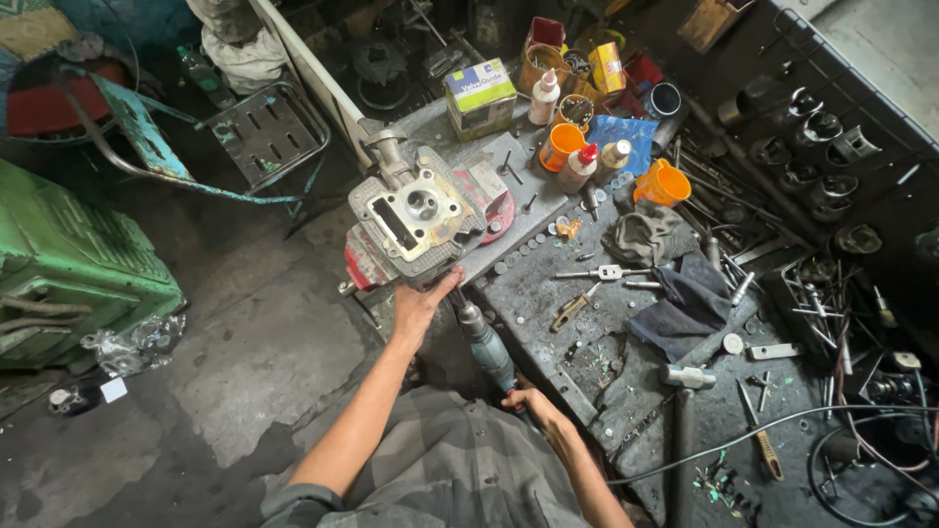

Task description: The person holds a rotary die grinder and grinds the edge of an engine cylinder head clamped in a bench vise, working the tool along the metal surface for an extended period. At the end they set the grinder on the bench and touch the cylinder head with their hand.

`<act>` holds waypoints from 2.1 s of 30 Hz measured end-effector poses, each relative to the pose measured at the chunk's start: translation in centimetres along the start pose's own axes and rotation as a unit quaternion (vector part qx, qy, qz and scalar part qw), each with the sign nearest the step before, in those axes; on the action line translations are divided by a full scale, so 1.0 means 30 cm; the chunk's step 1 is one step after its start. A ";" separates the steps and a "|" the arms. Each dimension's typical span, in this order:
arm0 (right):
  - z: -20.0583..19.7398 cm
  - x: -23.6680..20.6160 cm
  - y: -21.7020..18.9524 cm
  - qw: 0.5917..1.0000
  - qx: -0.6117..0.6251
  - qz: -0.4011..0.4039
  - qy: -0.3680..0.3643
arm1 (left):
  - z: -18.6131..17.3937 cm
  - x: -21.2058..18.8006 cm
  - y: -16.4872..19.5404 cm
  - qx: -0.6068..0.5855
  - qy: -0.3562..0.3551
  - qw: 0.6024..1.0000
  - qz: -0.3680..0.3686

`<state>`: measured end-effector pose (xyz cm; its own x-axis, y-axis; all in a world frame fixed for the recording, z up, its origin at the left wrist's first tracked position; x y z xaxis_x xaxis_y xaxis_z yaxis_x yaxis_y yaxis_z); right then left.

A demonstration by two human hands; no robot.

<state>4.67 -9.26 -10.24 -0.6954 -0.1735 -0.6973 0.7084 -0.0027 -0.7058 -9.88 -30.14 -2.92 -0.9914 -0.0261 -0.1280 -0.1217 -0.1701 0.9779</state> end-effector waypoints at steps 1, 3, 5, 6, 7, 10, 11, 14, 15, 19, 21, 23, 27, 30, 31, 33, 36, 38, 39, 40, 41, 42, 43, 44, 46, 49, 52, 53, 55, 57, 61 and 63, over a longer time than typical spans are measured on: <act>0.001 -0.002 -0.005 1.000 0.002 -0.011 -0.003 | -0.002 -0.002 0.002 0.012 0.002 1.000 0.007; 0.000 -0.005 -0.013 1.000 0.004 -0.023 0.007 | -0.002 -0.002 0.008 0.035 0.005 0.999 0.026; 0.000 -0.008 -0.019 1.000 0.008 -0.027 0.011 | -0.001 0.001 0.007 0.016 0.004 1.000 0.023; 0.001 -0.010 -0.019 1.000 0.011 -0.024 0.012 | 0.000 0.000 0.005 0.007 0.004 1.000 0.018; 0.002 -0.010 -0.019 1.000 0.015 -0.019 0.012 | 0.002 0.000 0.005 0.012 0.003 1.000 0.016; 0.001 -0.013 -0.028 0.999 -0.014 -0.038 0.025 | -0.002 -0.004 0.009 0.043 0.012 0.999 0.025; 0.004 -0.012 -0.025 0.999 0.010 -0.025 0.020 | -0.008 -0.006 0.012 0.065 0.023 0.997 0.035; 0.009 -0.021 -0.008 0.998 0.049 0.022 0.017 | -0.006 -0.020 0.002 0.050 0.011 0.999 0.003; 0.005 -0.019 -0.003 0.999 0.038 0.023 0.017 | -0.002 -0.018 0.001 0.034 -0.001 0.999 -0.007; 0.017 -0.020 -0.003 0.999 0.025 0.024 -0.017 | 0.009 -0.018 0.012 -0.014 -0.008 1.000 0.001; 0.021 -0.020 0.003 0.999 0.031 0.035 -0.024 | 0.014 -0.022 0.010 -0.045 -0.014 0.999 -0.015; 0.020 -0.021 0.007 0.998 0.037 0.039 -0.023 | 0.012 -0.030 0.010 -0.035 -0.013 0.999 -0.015; 0.002 -0.024 0.028 0.997 0.023 0.072 0.015 | 0.016 -0.033 -0.004 -0.053 -0.021 0.998 -0.025; 0.003 -0.023 0.026 0.996 0.061 0.065 -0.005 | 0.011 -0.037 -0.025 -0.032 -0.019 0.998 -0.055; 0.009 -0.022 0.022 0.995 0.083 0.055 -0.023 | 0.013 -0.038 -0.024 -0.030 -0.020 0.998 -0.046; 0.002 -0.025 0.024 0.996 0.062 0.061 -0.007 | 0.015 -0.042 -0.020 -0.023 -0.021 0.999 -0.030; -0.005 -0.027 0.014 0.998 0.020 0.051 0.015 | 0.017 -0.048 -0.026 -0.004 -0.006 0.998 -0.056; -0.001 -0.028 0.004 0.999 0.029 0.032 0.001 | 0.020 -0.051 -0.018 -0.005 0.002 0.999 -0.047; 0.006 -0.030 0.001 0.998 0.057 0.020 -0.021 | 0.022 -0.053 -0.018 -0.006 0.005 0.999 -0.047; 0.013 -0.035 0.000 0.995 0.084 0.009 -0.043 | 0.024 -0.055 -0.018 0.004 0.007 0.999 -0.047; 0.010 -0.040 0.009 0.996 0.073 0.026 -0.033 | 0.022 -0.055 -0.018 0.016 0.008 0.999 -0.047; 0.006 -0.041 0.013 0.997 0.060 0.040 -0.024 | 0.023 -0.050 -0.017 0.026 0.010 0.999 -0.043; 0.001 -0.041 0.015 0.997 0.045 0.054 -0.017 | 0.022 -0.047 -0.018 0.017 0.007 0.999 -0.044; -0.002 -0.041 0.011 0.998 0.044 0.046 -0.012 | 0.021 -0.042 -0.019 0.010 0.005 0.999 -0.044; -0.004 -0.039 0.003 0.999 0.043 0.032 -0.006 | 0.016 -0.027 -0.023 0.030 0.012 0.998 -0.048; 0.007 -0.033 -0.018 0.998 0.057 -0.003 -0.040 | 0.007 -0.025 -0.032 0.058 0.026 0.996 -0.061; -0.003 -0.030 -0.013 0.999 0.024 0.027 -0.011 | 0.012 -0.024 -0.037 0.016 0.015 0.998 -0.059; 0.002 -0.031 -0.013 0.999 0.032 0.023 -0.024 | 0.009 -0.028 -0.035 0.031 0.019 0.997 -0.063; 0.007 -0.031 -0.020 0.998 0.045 0.009 -0.050 | 0.014 -0.029 -0.035 0.030 0.010 0.997 -0.064; 0.000 -0.030 -0.019 0.999 0.016 0.011 -0.036 | 0.020 -0.030 -0.027 0.002 -0.013 0.998 -0.063; 0.003 -0.039 -0.022 0.997 0.055 -0.020 -0.054 | 0.017 -0.031 -0.016 0.021 0.001 0.997 -0.070; -0.005 -0.040 -0.020 0.999 0.027 -0.016 -0.036 | 0.018 -0.019 -0.015 0.006 -0.002 0.996 -0.084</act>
<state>5.06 -8.91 -8.99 -0.7088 -0.2422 -0.6625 0.6928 -0.0628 -0.7184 -9.28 -29.52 -3.19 -0.9570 0.0053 -0.2901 -0.2872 -0.1596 0.9445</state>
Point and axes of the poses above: each hand's wrist, its own x-axis towards the middle knuckle, its own z-axis out of the palm, y = z × x, the point moved 5 cm from there along x, towards the middle knuckle, and after that the axes turned 4 degrees about x, right-handed, at the moved point
